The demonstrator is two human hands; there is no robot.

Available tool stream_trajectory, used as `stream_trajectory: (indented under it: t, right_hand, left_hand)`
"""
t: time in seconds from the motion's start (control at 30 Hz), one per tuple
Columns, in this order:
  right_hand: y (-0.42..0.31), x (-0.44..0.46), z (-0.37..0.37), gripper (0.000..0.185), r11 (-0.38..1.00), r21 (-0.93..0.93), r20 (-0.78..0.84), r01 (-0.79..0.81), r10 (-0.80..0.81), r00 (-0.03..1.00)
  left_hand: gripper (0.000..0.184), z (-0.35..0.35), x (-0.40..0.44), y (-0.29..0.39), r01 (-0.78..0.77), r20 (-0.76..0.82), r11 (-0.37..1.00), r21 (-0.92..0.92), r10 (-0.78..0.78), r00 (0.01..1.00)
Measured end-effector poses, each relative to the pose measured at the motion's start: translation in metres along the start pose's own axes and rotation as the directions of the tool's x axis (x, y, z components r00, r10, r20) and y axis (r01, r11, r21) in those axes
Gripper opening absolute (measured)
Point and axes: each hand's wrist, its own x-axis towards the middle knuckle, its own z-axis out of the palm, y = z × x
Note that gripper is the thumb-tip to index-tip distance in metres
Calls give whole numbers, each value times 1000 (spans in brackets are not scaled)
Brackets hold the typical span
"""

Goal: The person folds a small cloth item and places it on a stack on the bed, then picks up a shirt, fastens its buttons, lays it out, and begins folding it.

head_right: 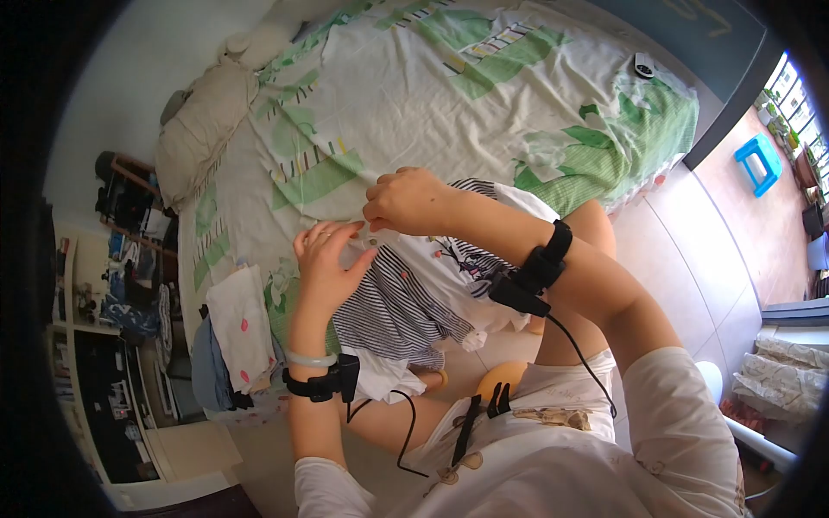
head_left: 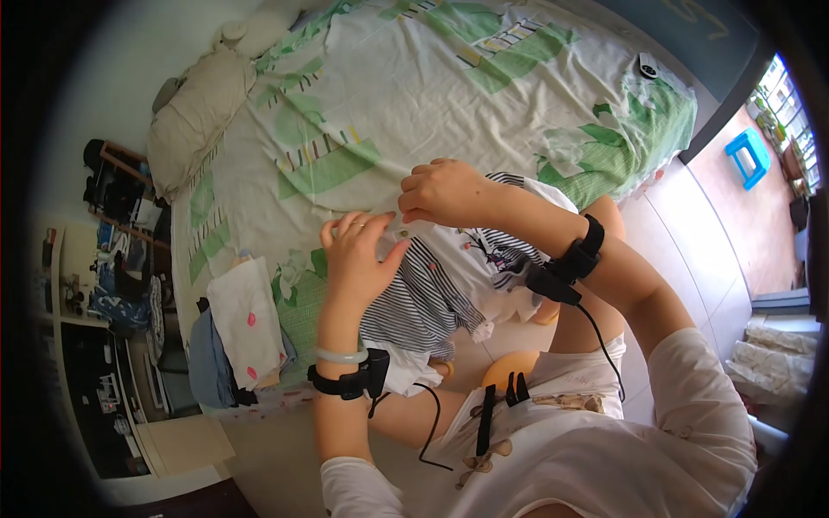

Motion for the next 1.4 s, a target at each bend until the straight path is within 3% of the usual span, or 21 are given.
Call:
stream_trajectory:
  t: [0.13,0.2,0.27,0.3,0.37,0.4,0.43,0.57,0.63,0.67,0.7,0.73,0.77,0.83,0.87,1.0,1.2,1.27,1.3,1.37,1.4]
  right_hand:
    - [-4,0,-4,17,1000,-4,25,-12,12,1000]
    - [-1,-1,-5,16,1000,-14,55,-28,29,998]
    - [6,-4,-6,14,978,202,-231,58,-10,973]
    - [11,-7,-10,14,978,201,-225,57,-10,974]
    - [24,-17,-25,19,880,454,-249,-137,273,929]
    - [31,-25,-32,19,881,452,-241,-137,269,933]
    - [40,-36,-40,19,870,416,-114,-266,340,933]
    - [51,-72,-57,24,822,199,127,-534,518,846]
    - [60,-86,-55,27,782,181,170,-597,573,802]
    - [60,-86,-53,31,740,161,211,-653,621,755]
    - [60,-85,-52,31,743,165,215,-649,615,758]
    - [58,-83,-53,29,657,181,296,-732,673,677]
    - [57,-80,-53,28,563,185,378,-805,716,587]
    - [62,-80,-48,32,619,232,445,-751,619,647]
    - [62,-81,-47,36,659,279,503,-699,520,691]
    - [64,-79,-48,33,670,279,542,-688,482,689]
    - [63,-87,-42,26,667,256,358,-699,606,710]
    - [57,-87,-44,27,692,304,274,-655,595,755]
    - [54,-88,-46,27,695,300,273,-653,593,757]
    - [47,-92,-53,20,655,426,278,-624,562,779]
    - [43,-94,-58,20,658,424,282,-622,556,782]
  left_hand:
    - [23,10,0,-12,36,164,999,-18,-33,986]
    - [24,15,-3,-18,64,155,996,-61,-54,986]
    - [26,18,-5,-18,94,149,990,-105,-78,986]
    - [26,18,-6,-15,77,85,994,-81,-70,994]
    - [27,11,-9,-8,72,15,995,-63,-71,997]
    - [27,0,-9,-3,89,-69,992,-88,-95,993]
    - [28,-7,-12,-1,103,-152,988,-112,-119,981]
    - [31,-21,-62,-33,276,-133,942,-191,-304,943]
    - [29,-19,-87,-45,598,82,785,-162,-593,801]
    - [29,-17,-93,-49,603,82,782,-160,-598,797]
    - [28,-17,-99,-52,685,274,694,-220,-630,726]
    - [27,-15,-105,-55,766,458,590,-257,-624,634]
    - [27,-11,-113,-58,771,454,585,-254,-631,629]
    - [27,-1,-126,-66,789,583,454,-414,-534,612]
    - [28,2,-129,-64,803,563,386,-454,-574,595]
    - [26,8,-139,-64,834,580,329,-443,-604,546]
    - [21,14,-145,-54,720,415,126,-682,-745,523]
    - [19,5,-142,-47,612,176,275,-741,-801,572]
    - [19,-6,-137,-45,608,173,274,-745,-802,572]
    - [17,-36,-130,-40,634,78,503,-588,-744,663]
    - [16,-47,-129,-40,593,46,511,-623,-733,679]
